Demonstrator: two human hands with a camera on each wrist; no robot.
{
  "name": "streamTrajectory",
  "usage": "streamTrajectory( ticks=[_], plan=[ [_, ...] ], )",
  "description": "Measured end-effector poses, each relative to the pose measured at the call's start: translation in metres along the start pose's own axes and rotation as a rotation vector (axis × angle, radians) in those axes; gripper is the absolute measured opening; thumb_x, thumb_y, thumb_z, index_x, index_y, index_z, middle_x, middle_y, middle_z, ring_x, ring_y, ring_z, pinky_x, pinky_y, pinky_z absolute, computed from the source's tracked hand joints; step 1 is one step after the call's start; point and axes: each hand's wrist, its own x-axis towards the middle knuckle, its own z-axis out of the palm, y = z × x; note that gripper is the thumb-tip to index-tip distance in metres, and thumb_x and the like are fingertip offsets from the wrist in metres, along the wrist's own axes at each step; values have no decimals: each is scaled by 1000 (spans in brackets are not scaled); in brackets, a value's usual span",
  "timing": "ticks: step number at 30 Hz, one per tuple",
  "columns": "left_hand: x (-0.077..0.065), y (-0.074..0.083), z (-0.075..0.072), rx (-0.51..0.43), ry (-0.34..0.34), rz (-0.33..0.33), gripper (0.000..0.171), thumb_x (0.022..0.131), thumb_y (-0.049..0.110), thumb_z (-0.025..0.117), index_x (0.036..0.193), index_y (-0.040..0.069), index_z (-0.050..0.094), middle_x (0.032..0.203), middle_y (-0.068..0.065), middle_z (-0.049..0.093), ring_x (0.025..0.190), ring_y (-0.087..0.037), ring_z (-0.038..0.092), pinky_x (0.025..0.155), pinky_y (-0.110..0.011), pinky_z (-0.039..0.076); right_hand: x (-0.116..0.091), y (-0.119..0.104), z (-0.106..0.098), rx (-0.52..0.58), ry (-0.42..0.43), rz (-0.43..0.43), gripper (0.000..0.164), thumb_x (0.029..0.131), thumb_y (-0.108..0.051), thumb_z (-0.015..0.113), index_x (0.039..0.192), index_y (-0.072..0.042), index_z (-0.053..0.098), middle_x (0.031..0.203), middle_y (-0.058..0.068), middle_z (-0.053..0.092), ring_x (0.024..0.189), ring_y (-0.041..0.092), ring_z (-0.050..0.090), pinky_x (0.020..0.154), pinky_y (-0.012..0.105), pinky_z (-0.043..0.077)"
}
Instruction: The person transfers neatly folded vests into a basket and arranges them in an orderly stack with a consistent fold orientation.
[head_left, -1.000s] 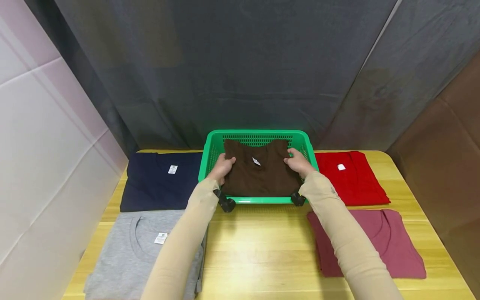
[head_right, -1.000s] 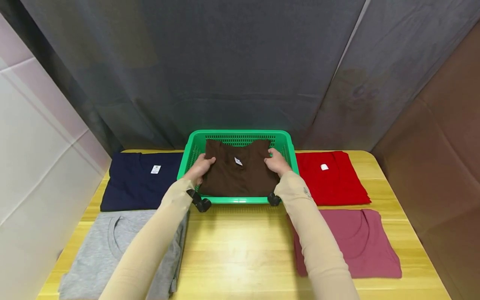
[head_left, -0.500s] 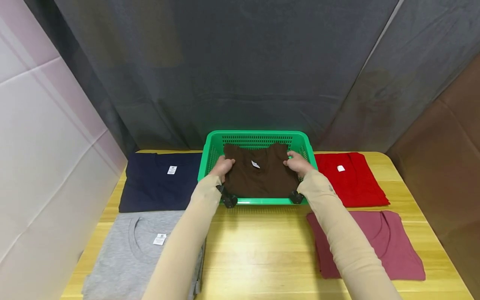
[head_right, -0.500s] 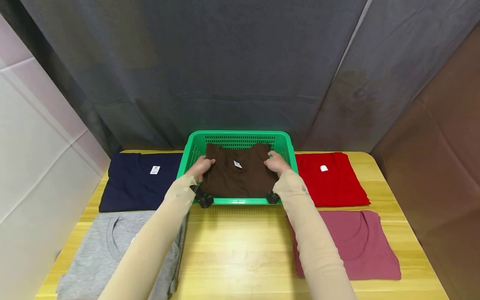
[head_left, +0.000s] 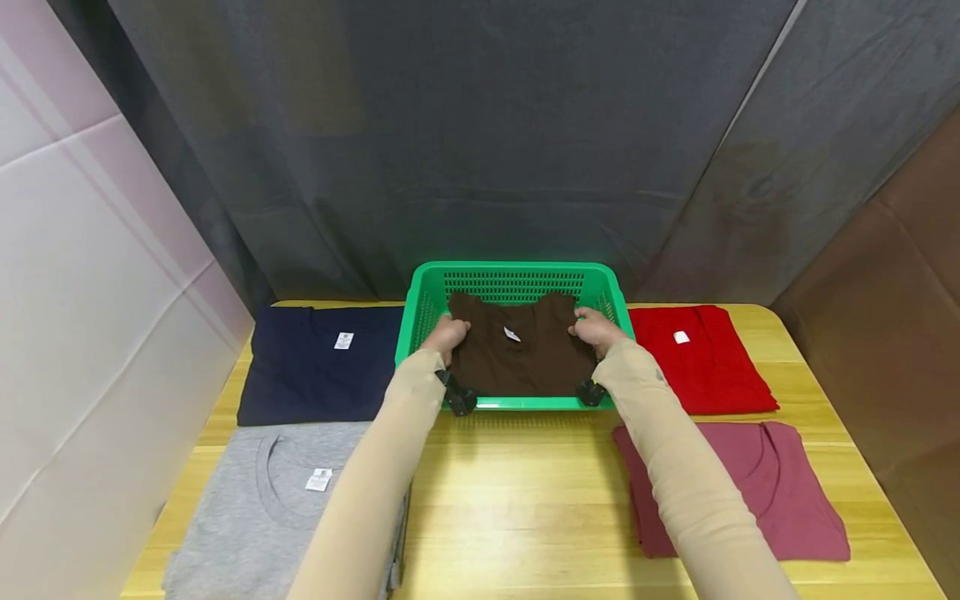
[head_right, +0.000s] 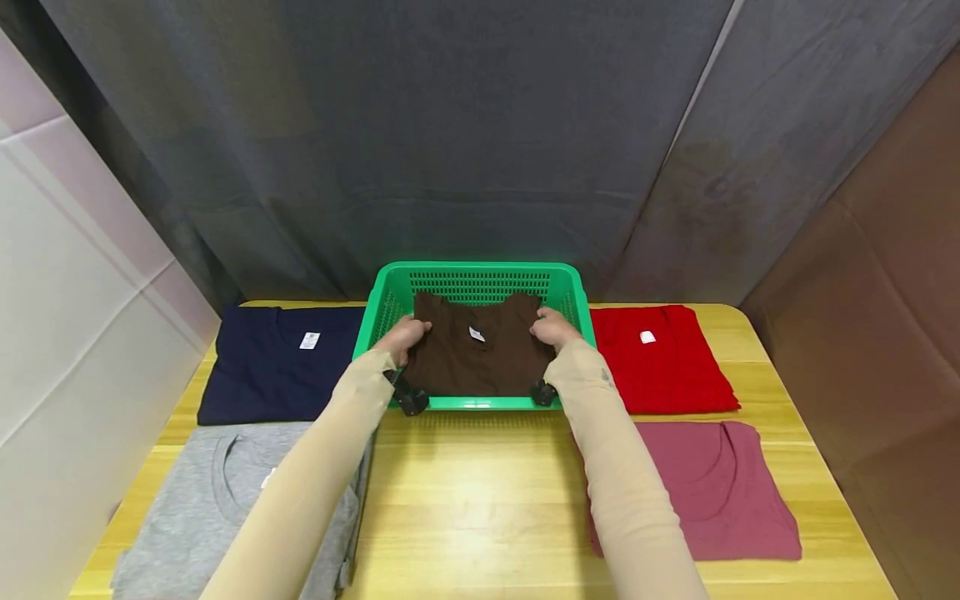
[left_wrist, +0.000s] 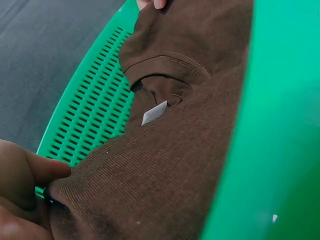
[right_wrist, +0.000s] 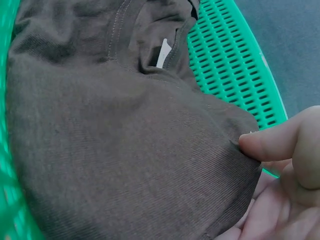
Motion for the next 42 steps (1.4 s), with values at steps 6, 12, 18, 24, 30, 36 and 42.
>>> streamTrajectory(
  ticks=[6,12,18,24,30,36,42],
  plan=[
    [64,-40,-5,49,65,-64,37,95,19,36,130,10,30,121,-13,39,102,-28,48,77,-43,47,53,36,-16,-22,-8,-1,47,89,-14,46,134,-18,31,123,10,40,90,28,50,68,43,45],
    [73,-45,-8,94,70,-86,24,92,18,37,111,9,49,108,-10,50,92,-26,54,70,-41,47,130,82,-31,-49,0,37,54,89,-18,48,138,-21,26,130,6,37,92,26,49,71,41,44],
    [-21,10,8,170,37,-20,29,91,12,31,113,1,48,105,-14,49,87,-26,48,71,-39,40,199,123,-45,19,-11,21,42,87,-15,52,126,-20,39,124,6,40,110,28,43,78,40,46],
    [7,-6,2,249,77,-55,37,89,11,30,122,-1,43,111,-17,47,90,-29,45,70,-40,40,213,132,-46,-33,-18,50,54,88,-22,50,137,-17,29,139,7,30,116,31,38,89,46,41],
    [34,-22,-3,244,61,-73,36,89,12,32,120,2,46,117,-16,45,93,-29,46,72,-40,40,242,148,-54,-156,-24,114,68,87,-36,52,144,-27,15,133,7,30,84,27,40,77,46,43],
    [38,-24,-5,287,46,-63,31,89,18,33,110,4,52,116,-15,46,91,-28,46,69,-40,41,190,114,-43,-181,-17,119,48,83,-38,57,124,-19,39,107,7,41,74,25,39,64,40,44],
    [57,-33,-5,335,64,-64,42,88,17,29,124,2,44,130,-15,40,106,-29,43,82,-41,41,123,72,-26,-220,-26,106,58,88,-35,50,137,-10,32,137,10,33,120,33,37,91,46,41]
  ],
)
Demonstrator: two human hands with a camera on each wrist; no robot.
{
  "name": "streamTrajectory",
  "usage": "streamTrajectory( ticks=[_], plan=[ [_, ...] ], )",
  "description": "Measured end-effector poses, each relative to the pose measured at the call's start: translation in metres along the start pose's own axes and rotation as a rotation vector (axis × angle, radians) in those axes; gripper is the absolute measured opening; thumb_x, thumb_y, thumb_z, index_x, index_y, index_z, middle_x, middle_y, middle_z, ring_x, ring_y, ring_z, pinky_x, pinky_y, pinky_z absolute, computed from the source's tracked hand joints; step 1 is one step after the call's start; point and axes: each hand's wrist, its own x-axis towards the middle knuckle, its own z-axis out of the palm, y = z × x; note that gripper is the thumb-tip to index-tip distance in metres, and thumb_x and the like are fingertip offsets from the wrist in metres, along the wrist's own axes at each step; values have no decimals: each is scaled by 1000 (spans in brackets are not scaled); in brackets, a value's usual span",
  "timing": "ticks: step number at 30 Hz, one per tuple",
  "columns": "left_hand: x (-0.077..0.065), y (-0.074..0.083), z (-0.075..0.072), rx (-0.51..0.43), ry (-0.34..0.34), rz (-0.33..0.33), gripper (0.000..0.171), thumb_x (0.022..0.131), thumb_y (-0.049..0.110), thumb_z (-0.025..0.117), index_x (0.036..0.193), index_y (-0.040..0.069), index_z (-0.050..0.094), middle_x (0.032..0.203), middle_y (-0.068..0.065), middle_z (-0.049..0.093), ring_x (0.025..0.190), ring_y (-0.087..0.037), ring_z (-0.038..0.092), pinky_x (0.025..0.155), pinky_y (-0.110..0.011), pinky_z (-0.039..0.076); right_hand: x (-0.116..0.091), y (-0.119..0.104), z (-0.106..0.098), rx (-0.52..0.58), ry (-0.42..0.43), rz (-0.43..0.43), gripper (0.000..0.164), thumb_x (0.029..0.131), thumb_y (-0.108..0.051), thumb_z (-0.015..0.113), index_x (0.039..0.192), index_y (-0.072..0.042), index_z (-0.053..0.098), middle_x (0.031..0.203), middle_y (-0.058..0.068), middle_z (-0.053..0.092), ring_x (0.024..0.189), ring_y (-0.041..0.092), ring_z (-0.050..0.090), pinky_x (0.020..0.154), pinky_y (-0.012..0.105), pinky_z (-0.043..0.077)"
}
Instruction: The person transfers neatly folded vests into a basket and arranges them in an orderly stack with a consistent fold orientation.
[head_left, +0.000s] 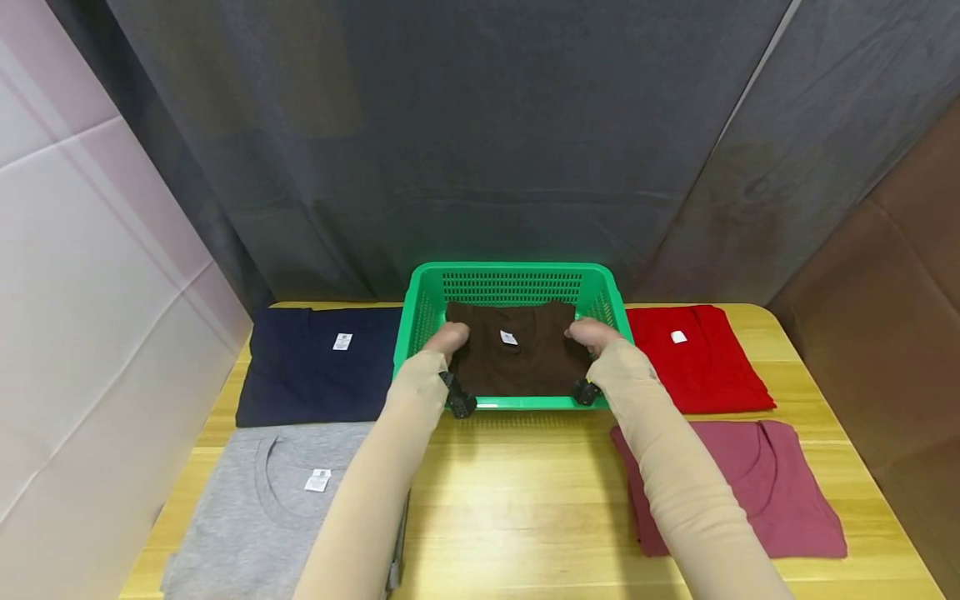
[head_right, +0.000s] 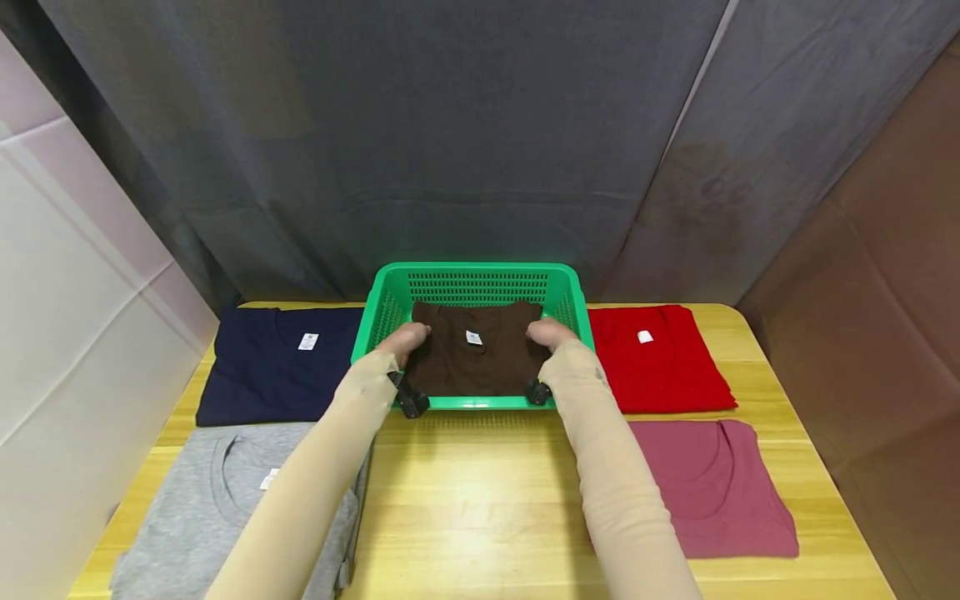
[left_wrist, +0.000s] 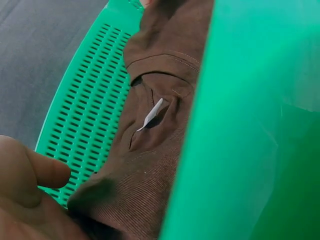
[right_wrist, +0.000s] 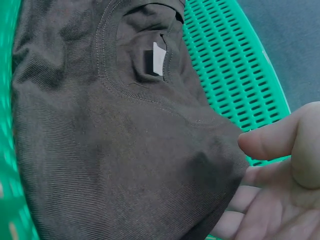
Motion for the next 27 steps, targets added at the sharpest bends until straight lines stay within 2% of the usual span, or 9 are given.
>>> streamTrajectory(
  ticks=[2,5,7,8,10,15,18,21,27],
  plan=[
    [37,-18,3,-12,0,-29,39,89,19,30,121,4,46,132,-11,40,110,-30,41,84,-46,39,-11,-7,2,-13,0,0,56,91,-31,45,140,-8,30,143,12,27,127,36,31,97,47,36],
    [114,-60,7,3,-4,-1,31,86,23,35,106,7,52,123,-10,46,101,-30,45,75,-46,40,-9,-7,1,-29,-10,-6,56,89,-34,49,138,-10,35,145,12,25,129,39,29,96,49,37],
    [142,-76,8,-1,-13,36,23,86,23,36,92,9,53,114,-10,50,91,-29,46,69,-44,40,-5,-4,0,-32,-1,-14,60,85,-39,55,136,-11,39,144,12,28,127,41,30,91,49,41],
    [141,-76,7,-3,-21,43,20,86,24,38,87,10,53,111,-10,50,88,-28,45,67,-44,39,-4,-4,0,-28,3,-11,62,83,-40,58,135,-11,40,143,12,29,127,41,30,91,49,41],
    [109,-59,6,2,-21,49,20,87,24,38,86,9,52,112,-10,50,89,-27,45,70,-43,39,-3,-4,0,-30,3,-13,64,83,-41,58,136,-10,37,144,12,29,127,40,30,90,49,41],
    [-77,47,-6,42,-45,-28,40,95,26,29,116,1,51,133,-16,40,118,-31,41,95,-45,37,-32,-19,4,-65,-25,-27,61,90,-35,47,141,-7,28,146,14,24,129,40,28,96,50,37],
    [-156,91,-11,24,-73,-58,47,98,26,25,132,-1,39,142,-18,31,131,-33,28,107,-45,26,-52,-27,4,-66,-48,-39,60,91,-36,45,141,-8,28,147,12,24,128,39,30,96,47,38],
    [-176,102,-11,10,-74,-63,47,98,26,24,134,-1,38,142,-16,31,131,-30,29,108,-43,25,-55,-29,5,-99,-44,-55,59,91,-37,45,139,-6,32,145,14,27,125,38,34,92,45,41],
    [-80,47,-6,74,-43,-24,61,94,47,32,136,4,37,141,-14,35,126,-31,36,99,-47,35,-48,-27,6,-119,-14,-57,59,90,-39,46,137,-5,36,143,16,30,125,37,35,91,46,41]
  ],
)
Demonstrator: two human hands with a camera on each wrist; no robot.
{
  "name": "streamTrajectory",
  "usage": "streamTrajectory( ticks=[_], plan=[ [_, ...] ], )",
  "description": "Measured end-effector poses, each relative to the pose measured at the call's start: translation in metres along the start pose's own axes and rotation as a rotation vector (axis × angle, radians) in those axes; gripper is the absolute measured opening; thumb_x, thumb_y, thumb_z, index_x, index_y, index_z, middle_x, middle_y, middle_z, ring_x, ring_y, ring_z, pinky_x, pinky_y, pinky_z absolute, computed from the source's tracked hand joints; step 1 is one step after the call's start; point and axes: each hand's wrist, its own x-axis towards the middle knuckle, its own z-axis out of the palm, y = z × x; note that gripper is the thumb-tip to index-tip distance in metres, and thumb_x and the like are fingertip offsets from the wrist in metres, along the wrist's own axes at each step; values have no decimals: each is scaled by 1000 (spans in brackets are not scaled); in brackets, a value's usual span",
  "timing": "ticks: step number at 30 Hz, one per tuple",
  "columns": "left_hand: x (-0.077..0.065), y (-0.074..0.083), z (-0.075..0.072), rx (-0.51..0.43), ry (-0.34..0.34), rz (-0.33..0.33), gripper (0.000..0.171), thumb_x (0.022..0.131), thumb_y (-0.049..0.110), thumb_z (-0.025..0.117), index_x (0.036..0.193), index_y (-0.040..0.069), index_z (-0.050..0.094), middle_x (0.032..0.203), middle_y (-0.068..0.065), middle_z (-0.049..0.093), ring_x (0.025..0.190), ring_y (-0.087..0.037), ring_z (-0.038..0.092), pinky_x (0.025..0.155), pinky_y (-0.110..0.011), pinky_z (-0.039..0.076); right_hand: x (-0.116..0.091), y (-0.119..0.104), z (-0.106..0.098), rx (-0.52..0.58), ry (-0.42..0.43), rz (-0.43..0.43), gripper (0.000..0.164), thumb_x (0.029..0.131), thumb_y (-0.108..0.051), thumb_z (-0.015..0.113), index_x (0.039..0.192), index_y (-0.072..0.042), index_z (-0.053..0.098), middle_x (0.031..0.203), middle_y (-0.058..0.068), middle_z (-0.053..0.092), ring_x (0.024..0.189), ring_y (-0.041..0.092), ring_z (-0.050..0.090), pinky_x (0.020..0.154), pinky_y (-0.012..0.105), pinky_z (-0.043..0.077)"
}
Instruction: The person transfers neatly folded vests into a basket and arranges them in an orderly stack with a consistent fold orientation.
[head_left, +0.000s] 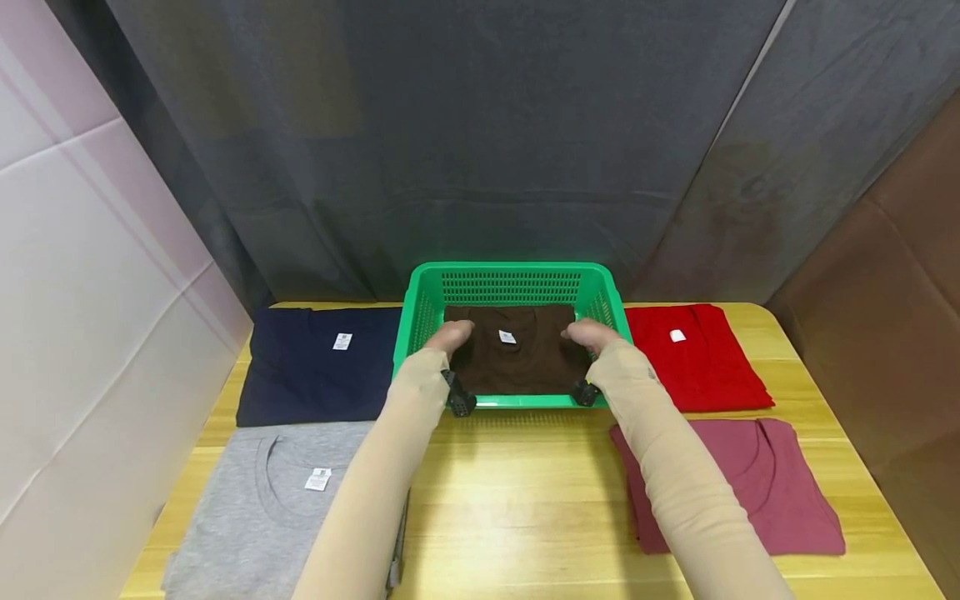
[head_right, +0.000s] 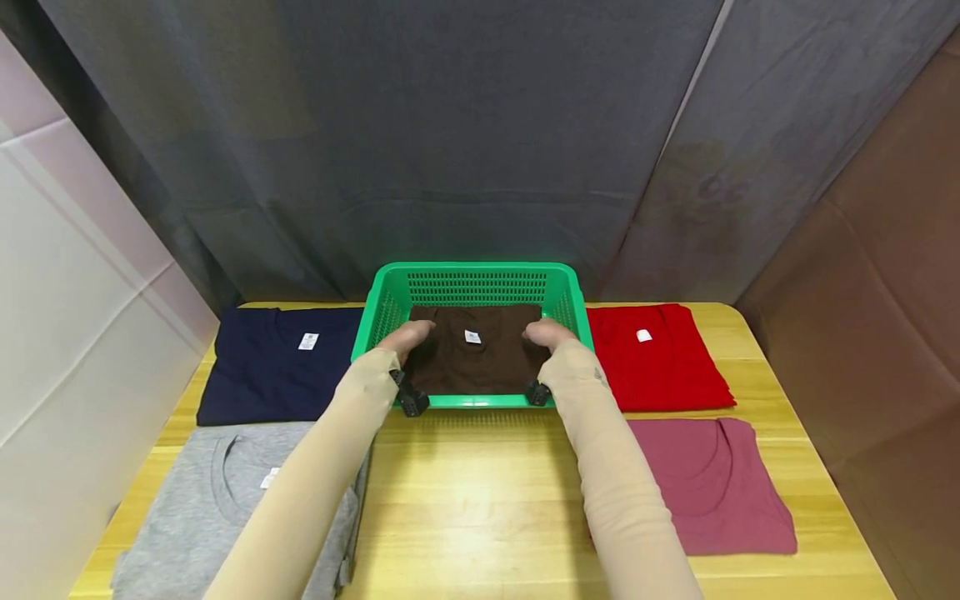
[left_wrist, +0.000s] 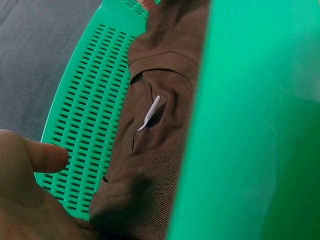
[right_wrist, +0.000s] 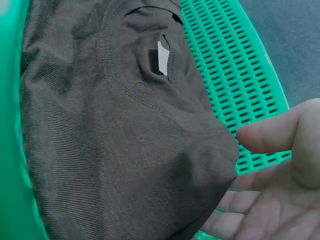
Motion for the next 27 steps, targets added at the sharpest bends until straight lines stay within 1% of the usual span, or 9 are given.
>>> streamTrajectory(
  ticks=[2,4,7,9,11,14,17,21,27],
  plan=[
    [0,3,1,14,3,-34,59,94,46,31,138,5,35,142,-13,33,128,-31,34,101,-48,32,-2,-2,1,29,10,16,61,88,-37,49,138,-5,34,143,16,30,126,37,33,92,49,40],
    [-42,25,-1,9,-2,-33,56,96,37,27,140,2,30,144,-17,28,131,-33,29,104,-47,29,-3,-3,3,43,20,26,65,87,-40,52,138,-4,32,142,16,31,125,38,33,93,51,38],
    [-100,55,-5,5,-38,-42,54,98,30,24,143,1,19,149,-17,19,136,-32,19,109,-44,20,67,39,-1,93,18,33,81,73,-55,65,136,-13,36,142,9,33,128,34,31,89,53,40],
    [-107,60,-6,14,-46,-45,55,99,30,24,144,1,15,149,-17,16,137,-33,16,109,-45,20,81,48,-1,98,24,23,86,70,-58,66,136,-13,36,142,8,33,129,33,30,89,53,39],
    [-93,52,-5,33,-47,-33,56,98,35,25,145,5,16,150,-14,17,137,-30,17,109,-44,20,63,40,0,93,9,8,85,72,-57,64,139,-15,33,144,7,30,132,31,26,92,54,37],
    [-56,36,-1,54,-14,-32,61,96,43,28,145,8,19,149,-13,18,136,-31,19,108,-46,23,-37,-21,7,86,2,5,79,85,-44,55,144,-8,18,148,12,20,135,32,20,101,54,29],
    [-13,16,2,55,9,-33,69,93,53,31,145,9,18,150,-12,15,136,-32,18,107,-48,24,-97,-57,11,101,4,15,82,87,-41,53,146,-8,8,151,13,13,136,32,15,103,54,26],
    [25,0,5,56,34,-63,77,89,58,35,145,8,19,149,-14,15,135,-34,19,105,-50,25,-134,-81,12,109,14,17,79,90,-37,48,146,-6,2,151,15,4,137,35,10,105,55,20],
    [38,-2,6,32,34,-34,83,88,59,37,145,5,11,150,-14,6,135,-35,15,107,-49,22,-166,-95,7,170,-17,-2,75,93,-31,44,146,-7,-3,152,15,-6,137,37,2,106,58,11]
  ],
)
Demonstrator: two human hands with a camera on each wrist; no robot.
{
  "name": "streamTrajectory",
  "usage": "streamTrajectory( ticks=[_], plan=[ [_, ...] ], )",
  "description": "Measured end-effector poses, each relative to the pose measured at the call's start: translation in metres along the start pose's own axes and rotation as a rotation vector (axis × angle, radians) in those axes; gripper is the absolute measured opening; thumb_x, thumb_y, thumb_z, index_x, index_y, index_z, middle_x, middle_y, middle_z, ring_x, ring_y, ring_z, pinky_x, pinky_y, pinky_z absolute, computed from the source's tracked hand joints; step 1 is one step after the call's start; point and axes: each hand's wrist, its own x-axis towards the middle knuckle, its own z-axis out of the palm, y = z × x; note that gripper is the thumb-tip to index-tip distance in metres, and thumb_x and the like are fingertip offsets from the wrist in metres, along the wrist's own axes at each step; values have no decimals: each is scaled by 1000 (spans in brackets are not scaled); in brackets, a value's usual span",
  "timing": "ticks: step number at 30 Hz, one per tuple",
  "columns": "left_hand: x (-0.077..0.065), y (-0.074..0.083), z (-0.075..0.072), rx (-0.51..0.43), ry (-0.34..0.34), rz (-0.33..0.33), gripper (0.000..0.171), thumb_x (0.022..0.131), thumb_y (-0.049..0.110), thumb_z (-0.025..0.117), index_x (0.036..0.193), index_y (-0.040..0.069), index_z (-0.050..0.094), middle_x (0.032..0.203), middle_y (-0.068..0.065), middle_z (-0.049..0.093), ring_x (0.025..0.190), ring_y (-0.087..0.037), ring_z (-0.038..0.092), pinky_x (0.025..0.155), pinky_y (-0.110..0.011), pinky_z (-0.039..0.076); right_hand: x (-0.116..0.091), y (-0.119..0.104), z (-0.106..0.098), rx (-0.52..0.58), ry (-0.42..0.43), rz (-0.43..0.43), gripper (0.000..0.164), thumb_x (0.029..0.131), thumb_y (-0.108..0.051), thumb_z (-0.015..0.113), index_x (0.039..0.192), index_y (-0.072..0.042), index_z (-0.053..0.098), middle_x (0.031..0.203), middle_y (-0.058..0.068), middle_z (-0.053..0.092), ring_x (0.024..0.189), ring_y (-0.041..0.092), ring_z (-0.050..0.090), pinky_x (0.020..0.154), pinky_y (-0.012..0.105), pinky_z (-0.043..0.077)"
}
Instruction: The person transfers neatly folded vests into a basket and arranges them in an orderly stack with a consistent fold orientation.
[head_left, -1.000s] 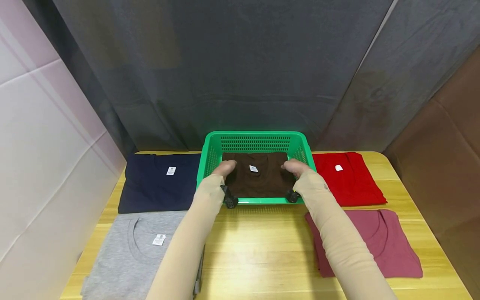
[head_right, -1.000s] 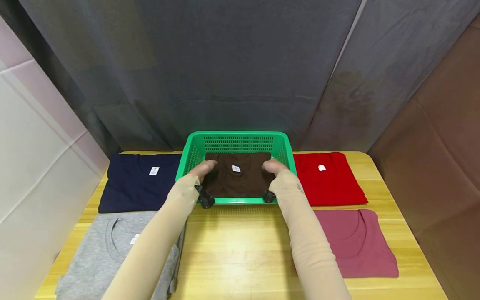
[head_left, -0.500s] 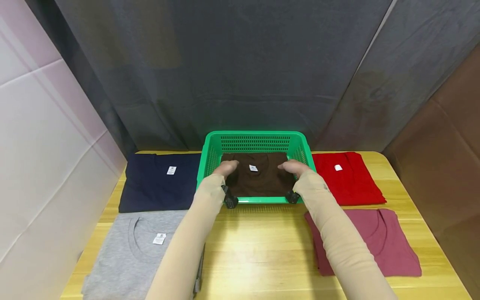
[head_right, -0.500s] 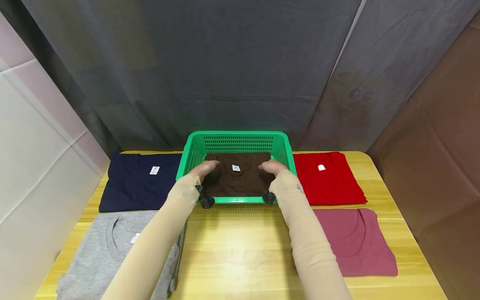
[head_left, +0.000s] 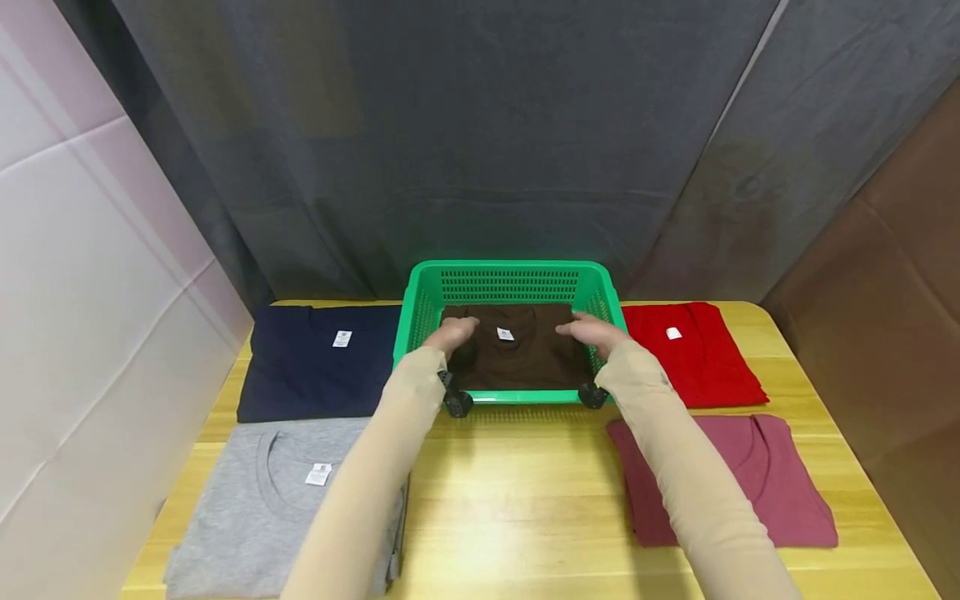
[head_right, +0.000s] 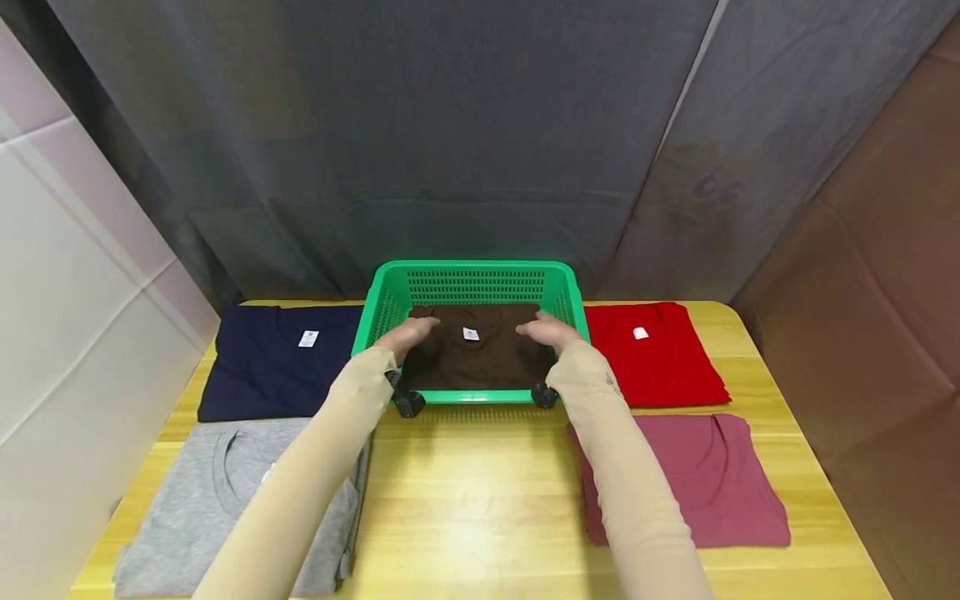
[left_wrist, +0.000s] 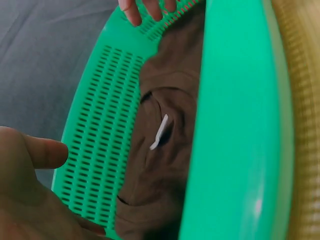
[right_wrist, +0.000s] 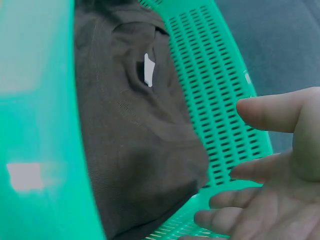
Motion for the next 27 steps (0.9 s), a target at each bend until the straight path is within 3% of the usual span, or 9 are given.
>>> streamTrajectory(
  ticks=[2,4,6,8,12,17,27],
  plan=[
    [-5,5,1,-18,-11,15,83,89,59,37,145,4,11,150,-16,2,135,-37,13,106,-51,21,-4,-1,-2,8,-1,-12,73,94,-30,43,146,-8,-3,152,14,-7,138,36,1,107,58,11],
    [-28,17,2,-39,-38,25,83,89,59,37,146,6,8,151,-14,-5,137,-36,7,108,-53,16,-9,-1,-3,11,0,-26,72,95,-30,43,146,-9,-3,152,14,-7,138,35,1,107,57,10],
    [-65,36,1,-37,-78,27,78,92,55,34,147,9,3,152,-11,-12,138,-33,-1,109,-52,11,-14,-1,-5,16,0,-51,72,95,-30,43,146,-9,-3,152,14,-7,138,35,1,107,57,10],
    [-112,57,0,-33,-111,44,73,94,51,32,147,11,2,152,-9,-14,139,-30,-5,110,-51,8,-19,0,-6,23,-5,-76,71,95,-30,42,146,-10,-3,152,13,-7,138,35,1,108,55,10],
    [-168,80,1,-35,-153,67,72,95,44,33,146,10,-5,152,-7,-12,139,-26,-6,111,-49,8,-34,5,-9,23,-20,-144,73,94,-31,44,146,-11,-3,152,13,-5,138,35,2,109,52,12],
    [-200,88,11,-22,-178,127,76,94,46,38,146,11,-3,153,-7,-2,140,-25,1,110,-49,13,-55,17,-15,-26,-7,-197,75,93,-34,48,147,-14,0,152,12,-2,137,36,5,107,54,17],
    [-250,93,47,-64,-221,337,70,94,33,43,145,2,6,151,-16,7,139,-28,7,111,-44,15,-108,44,-33,-83,66,-316,79,91,-33,52,146,-8,1,150,20,7,134,43,11,103,57,24]
  ],
)
